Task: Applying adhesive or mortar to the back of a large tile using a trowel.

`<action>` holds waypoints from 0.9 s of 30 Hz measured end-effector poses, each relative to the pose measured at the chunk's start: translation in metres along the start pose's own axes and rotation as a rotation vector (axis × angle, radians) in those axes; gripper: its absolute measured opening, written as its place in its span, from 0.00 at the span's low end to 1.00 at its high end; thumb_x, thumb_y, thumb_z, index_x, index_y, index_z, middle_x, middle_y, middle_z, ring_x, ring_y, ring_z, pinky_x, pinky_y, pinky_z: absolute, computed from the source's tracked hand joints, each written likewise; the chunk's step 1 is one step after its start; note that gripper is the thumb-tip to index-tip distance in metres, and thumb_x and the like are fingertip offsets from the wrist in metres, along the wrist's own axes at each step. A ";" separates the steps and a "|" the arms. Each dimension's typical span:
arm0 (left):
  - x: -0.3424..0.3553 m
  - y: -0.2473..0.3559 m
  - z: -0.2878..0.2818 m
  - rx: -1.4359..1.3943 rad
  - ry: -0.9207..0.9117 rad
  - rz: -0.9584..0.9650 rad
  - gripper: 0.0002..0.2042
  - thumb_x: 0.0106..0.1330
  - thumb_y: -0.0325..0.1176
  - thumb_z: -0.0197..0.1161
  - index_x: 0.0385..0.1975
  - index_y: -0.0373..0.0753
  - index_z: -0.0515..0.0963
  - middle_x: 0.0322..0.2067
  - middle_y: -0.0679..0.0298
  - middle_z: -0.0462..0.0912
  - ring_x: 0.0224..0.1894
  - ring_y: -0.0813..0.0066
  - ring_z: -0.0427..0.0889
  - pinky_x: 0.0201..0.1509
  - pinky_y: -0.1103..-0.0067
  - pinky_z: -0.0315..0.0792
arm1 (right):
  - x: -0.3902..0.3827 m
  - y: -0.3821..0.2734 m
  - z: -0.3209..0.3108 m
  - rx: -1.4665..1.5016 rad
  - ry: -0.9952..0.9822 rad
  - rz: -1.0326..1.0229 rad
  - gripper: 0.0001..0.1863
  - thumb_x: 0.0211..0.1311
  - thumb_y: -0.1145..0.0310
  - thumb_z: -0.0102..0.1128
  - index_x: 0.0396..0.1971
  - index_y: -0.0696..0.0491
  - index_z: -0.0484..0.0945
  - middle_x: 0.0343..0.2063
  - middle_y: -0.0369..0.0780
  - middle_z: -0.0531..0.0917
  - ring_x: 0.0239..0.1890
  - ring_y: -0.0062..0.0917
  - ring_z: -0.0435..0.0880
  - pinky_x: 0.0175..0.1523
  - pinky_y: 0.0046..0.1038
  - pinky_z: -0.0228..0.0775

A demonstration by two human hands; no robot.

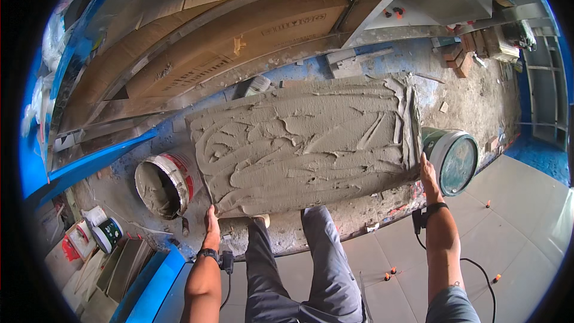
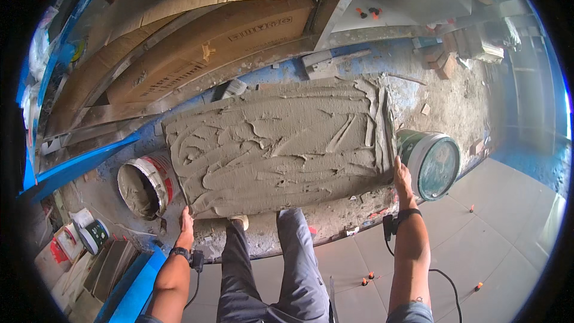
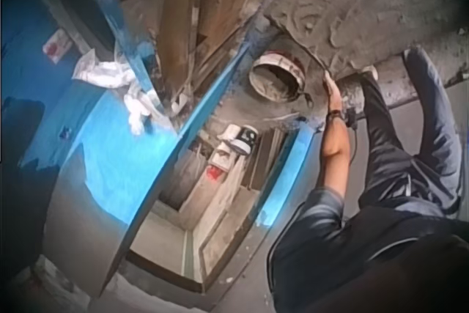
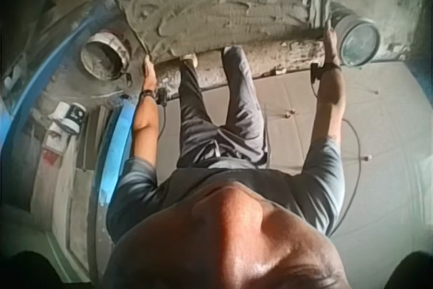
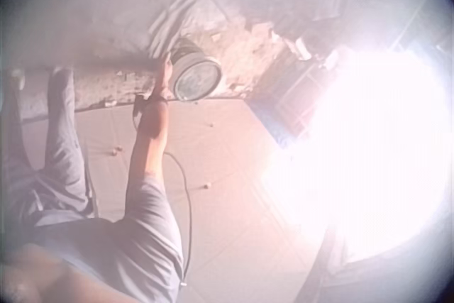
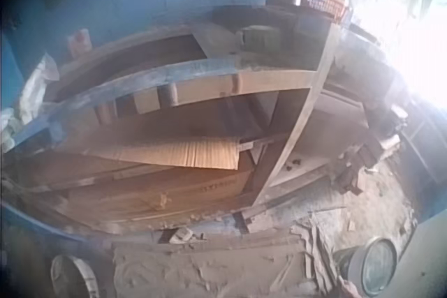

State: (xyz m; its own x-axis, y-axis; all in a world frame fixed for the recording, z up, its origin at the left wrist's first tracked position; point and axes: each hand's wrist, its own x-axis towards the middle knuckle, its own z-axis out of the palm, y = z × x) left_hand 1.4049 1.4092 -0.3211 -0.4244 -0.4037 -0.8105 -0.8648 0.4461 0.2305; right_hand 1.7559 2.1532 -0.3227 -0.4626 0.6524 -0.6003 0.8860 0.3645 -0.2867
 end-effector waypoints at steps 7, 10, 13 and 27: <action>-0.019 0.026 0.009 -0.017 -0.023 -0.096 0.39 0.63 0.61 0.51 0.67 0.39 0.61 0.66 0.58 0.63 0.66 0.59 0.62 0.67 0.70 0.54 | -0.014 -0.011 -0.008 0.044 -0.003 0.183 0.37 0.71 0.39 0.28 0.40 0.61 0.74 0.29 0.54 0.78 0.37 0.48 0.77 0.48 0.44 0.63; -0.011 0.035 -0.001 -0.014 -0.112 -0.135 0.39 0.62 0.62 0.51 0.68 0.42 0.59 0.67 0.59 0.62 0.66 0.60 0.62 0.68 0.70 0.54 | -0.009 0.031 -0.001 0.094 0.076 0.014 0.28 0.72 0.48 0.36 0.46 0.60 0.72 0.32 0.57 0.78 0.37 0.50 0.78 0.44 0.46 0.65; -0.034 0.058 0.001 0.065 -0.148 -0.223 0.39 0.62 0.62 0.52 0.68 0.41 0.59 0.67 0.60 0.61 0.67 0.61 0.61 0.68 0.69 0.56 | -0.028 0.045 -0.017 -0.169 0.031 0.147 0.24 0.73 0.52 0.36 0.52 0.57 0.68 0.35 0.58 0.79 0.36 0.53 0.79 0.42 0.49 0.67; -0.200 0.361 -0.165 -0.286 -0.248 0.246 0.34 0.66 0.62 0.49 0.55 0.34 0.70 0.51 0.58 0.77 0.53 0.67 0.75 0.59 0.70 0.66 | -0.129 -0.276 -0.307 0.899 0.090 0.424 0.42 0.67 0.32 0.33 0.44 0.60 0.78 0.32 0.37 0.79 0.34 0.23 0.75 0.41 0.27 0.65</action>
State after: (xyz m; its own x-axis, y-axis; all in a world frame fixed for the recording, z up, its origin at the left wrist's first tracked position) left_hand 1.1331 1.5189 0.0131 -0.5799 -0.0940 -0.8093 -0.8001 0.2525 0.5440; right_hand 1.5614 2.1726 0.0630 -0.0703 0.6735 -0.7359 0.6562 -0.5244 -0.5426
